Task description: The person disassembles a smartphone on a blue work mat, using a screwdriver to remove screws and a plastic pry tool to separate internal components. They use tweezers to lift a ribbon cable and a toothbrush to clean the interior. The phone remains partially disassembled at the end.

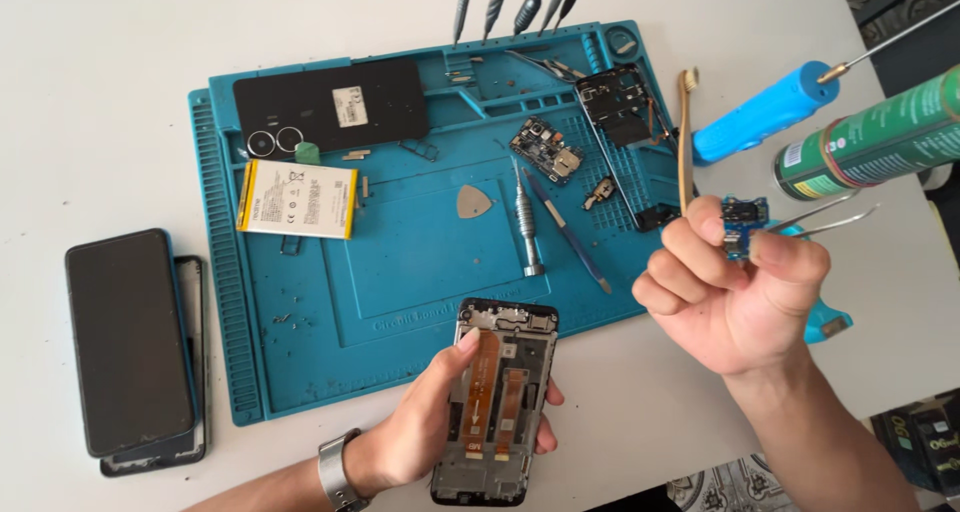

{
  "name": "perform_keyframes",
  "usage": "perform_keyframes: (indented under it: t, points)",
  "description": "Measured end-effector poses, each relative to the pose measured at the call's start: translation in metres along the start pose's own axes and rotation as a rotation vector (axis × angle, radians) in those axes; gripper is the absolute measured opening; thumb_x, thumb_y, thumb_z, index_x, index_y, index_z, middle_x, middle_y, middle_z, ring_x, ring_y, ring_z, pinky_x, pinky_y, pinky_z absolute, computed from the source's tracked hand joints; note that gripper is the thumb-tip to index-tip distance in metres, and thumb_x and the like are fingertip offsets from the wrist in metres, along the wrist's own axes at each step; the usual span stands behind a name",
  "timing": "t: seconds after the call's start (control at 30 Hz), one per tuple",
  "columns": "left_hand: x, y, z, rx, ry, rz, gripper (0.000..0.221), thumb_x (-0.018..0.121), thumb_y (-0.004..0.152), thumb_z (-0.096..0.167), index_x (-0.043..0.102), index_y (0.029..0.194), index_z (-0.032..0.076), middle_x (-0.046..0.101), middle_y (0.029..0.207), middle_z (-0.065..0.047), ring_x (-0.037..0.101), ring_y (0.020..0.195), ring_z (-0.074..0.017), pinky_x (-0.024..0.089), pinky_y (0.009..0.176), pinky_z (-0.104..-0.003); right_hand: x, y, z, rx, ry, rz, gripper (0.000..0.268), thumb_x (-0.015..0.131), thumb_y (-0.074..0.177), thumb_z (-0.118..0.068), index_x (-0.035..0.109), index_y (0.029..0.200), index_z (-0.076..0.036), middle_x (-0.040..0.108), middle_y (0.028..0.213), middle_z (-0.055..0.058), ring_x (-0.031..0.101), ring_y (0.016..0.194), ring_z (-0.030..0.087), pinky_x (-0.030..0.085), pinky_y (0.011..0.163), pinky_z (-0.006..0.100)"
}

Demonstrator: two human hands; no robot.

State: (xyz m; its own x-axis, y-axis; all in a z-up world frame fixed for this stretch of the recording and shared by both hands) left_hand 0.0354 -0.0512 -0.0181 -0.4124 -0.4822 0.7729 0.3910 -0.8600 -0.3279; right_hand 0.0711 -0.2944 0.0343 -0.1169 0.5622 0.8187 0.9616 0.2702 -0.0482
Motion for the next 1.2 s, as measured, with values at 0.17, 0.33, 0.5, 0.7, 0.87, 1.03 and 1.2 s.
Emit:
perform_keyframes:
  t: [0.17, 0.33, 0.5, 0.7, 0.87, 1.03, 1.2]
  points:
    - [-0.001, 0.001, -0.002, -0.019, -0.025, 0.013, 0.076, 0.025, 0.098, 0.063, 0.043, 0.147, 0.007, 0.067, 0.12, -0.016, 0.073, 0.095, -0.0254, 0.061, 0.076, -0.039, 0.004, 0.001, 0.0, 0.001, 0.02, -0.038, 0.025, 0.072, 0.089, -0.035, 0.065, 0.094, -0.011, 0.031, 0.062, -0.009, 0.021, 0.058, 0.009, 0.021, 0.059, 0.029]
    - [-0.002, 0.002, -0.004, -0.029, -0.004, 0.018, 0.08, 0.025, 0.096, 0.066, 0.042, 0.149, 0.008, 0.067, 0.121, -0.016, 0.073, 0.096, -0.0253, 0.062, 0.076, -0.04, 0.003, 0.003, -0.002, -0.001, 0.021, -0.026, 0.025, 0.072, 0.089, -0.035, 0.064, 0.094, -0.012, 0.031, 0.062, -0.009, 0.02, 0.058, 0.008, 0.021, 0.059, 0.029]
    - [-0.002, 0.002, -0.005, -0.05, -0.019, 0.022, 0.081, 0.024, 0.095, 0.067, 0.042, 0.149, 0.01, 0.067, 0.121, -0.015, 0.073, 0.095, -0.025, 0.062, 0.077, -0.04, 0.002, 0.003, -0.002, -0.007, 0.026, -0.023, 0.026, 0.072, 0.089, -0.037, 0.064, 0.094, -0.013, 0.03, 0.063, -0.009, 0.02, 0.059, 0.009, 0.021, 0.059, 0.029]
    - [0.0, 0.001, -0.002, -0.024, -0.007, 0.016, 0.078, 0.024, 0.097, 0.064, 0.043, 0.147, 0.008, 0.067, 0.12, -0.016, 0.073, 0.095, -0.0255, 0.062, 0.078, -0.041, -0.005, 0.006, -0.004, -0.021, -0.001, 0.013, 0.027, 0.071, 0.09, -0.039, 0.063, 0.093, -0.014, 0.03, 0.063, -0.009, 0.019, 0.059, 0.008, 0.021, 0.06, 0.028]
    - [0.001, 0.001, -0.002, -0.013, -0.005, 0.008, 0.077, 0.024, 0.098, 0.063, 0.044, 0.146, 0.006, 0.067, 0.119, -0.016, 0.073, 0.095, -0.0255, 0.061, 0.078, -0.04, 0.008, 0.009, -0.011, -0.227, -0.266, 0.065, 0.021, 0.074, 0.091, -0.028, 0.065, 0.095, -0.009, 0.036, 0.065, -0.008, 0.021, 0.054, 0.007, 0.024, 0.057, 0.028]
    - [0.002, 0.0, 0.001, 0.019, 0.034, -0.02, 0.079, 0.024, 0.101, 0.063, 0.045, 0.145, 0.001, 0.066, 0.119, -0.016, 0.073, 0.097, -0.026, 0.06, 0.082, -0.04, 0.088, -0.008, -0.01, -0.903, -1.633, -0.002, 0.02, 0.075, 0.075, -0.01, 0.065, 0.092, -0.006, 0.063, 0.077, 0.0, 0.056, 0.059, 0.01, 0.044, 0.055, 0.023]
    - [0.003, -0.002, 0.0, -0.021, 0.004, -0.015, 0.075, 0.026, 0.1, 0.063, 0.041, 0.148, 0.007, 0.065, 0.118, -0.015, 0.072, 0.097, -0.0262, 0.059, 0.082, -0.04, 0.115, 0.0, 0.01, -0.97, -1.882, -0.12, 0.027, 0.085, 0.071, -0.004, 0.07, 0.094, -0.005, 0.069, 0.08, 0.006, 0.067, 0.069, 0.016, 0.05, 0.06, 0.026]
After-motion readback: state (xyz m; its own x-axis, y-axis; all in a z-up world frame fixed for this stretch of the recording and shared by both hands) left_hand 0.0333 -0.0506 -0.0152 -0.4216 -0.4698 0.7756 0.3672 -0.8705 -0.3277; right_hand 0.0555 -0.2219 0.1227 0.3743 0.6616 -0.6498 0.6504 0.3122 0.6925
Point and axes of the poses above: each hand's wrist, its own y-axis towards the middle knuckle, its own x-axis out of the palm, z = x × y, the point moved 6 cm from there along y, towards the middle knuckle
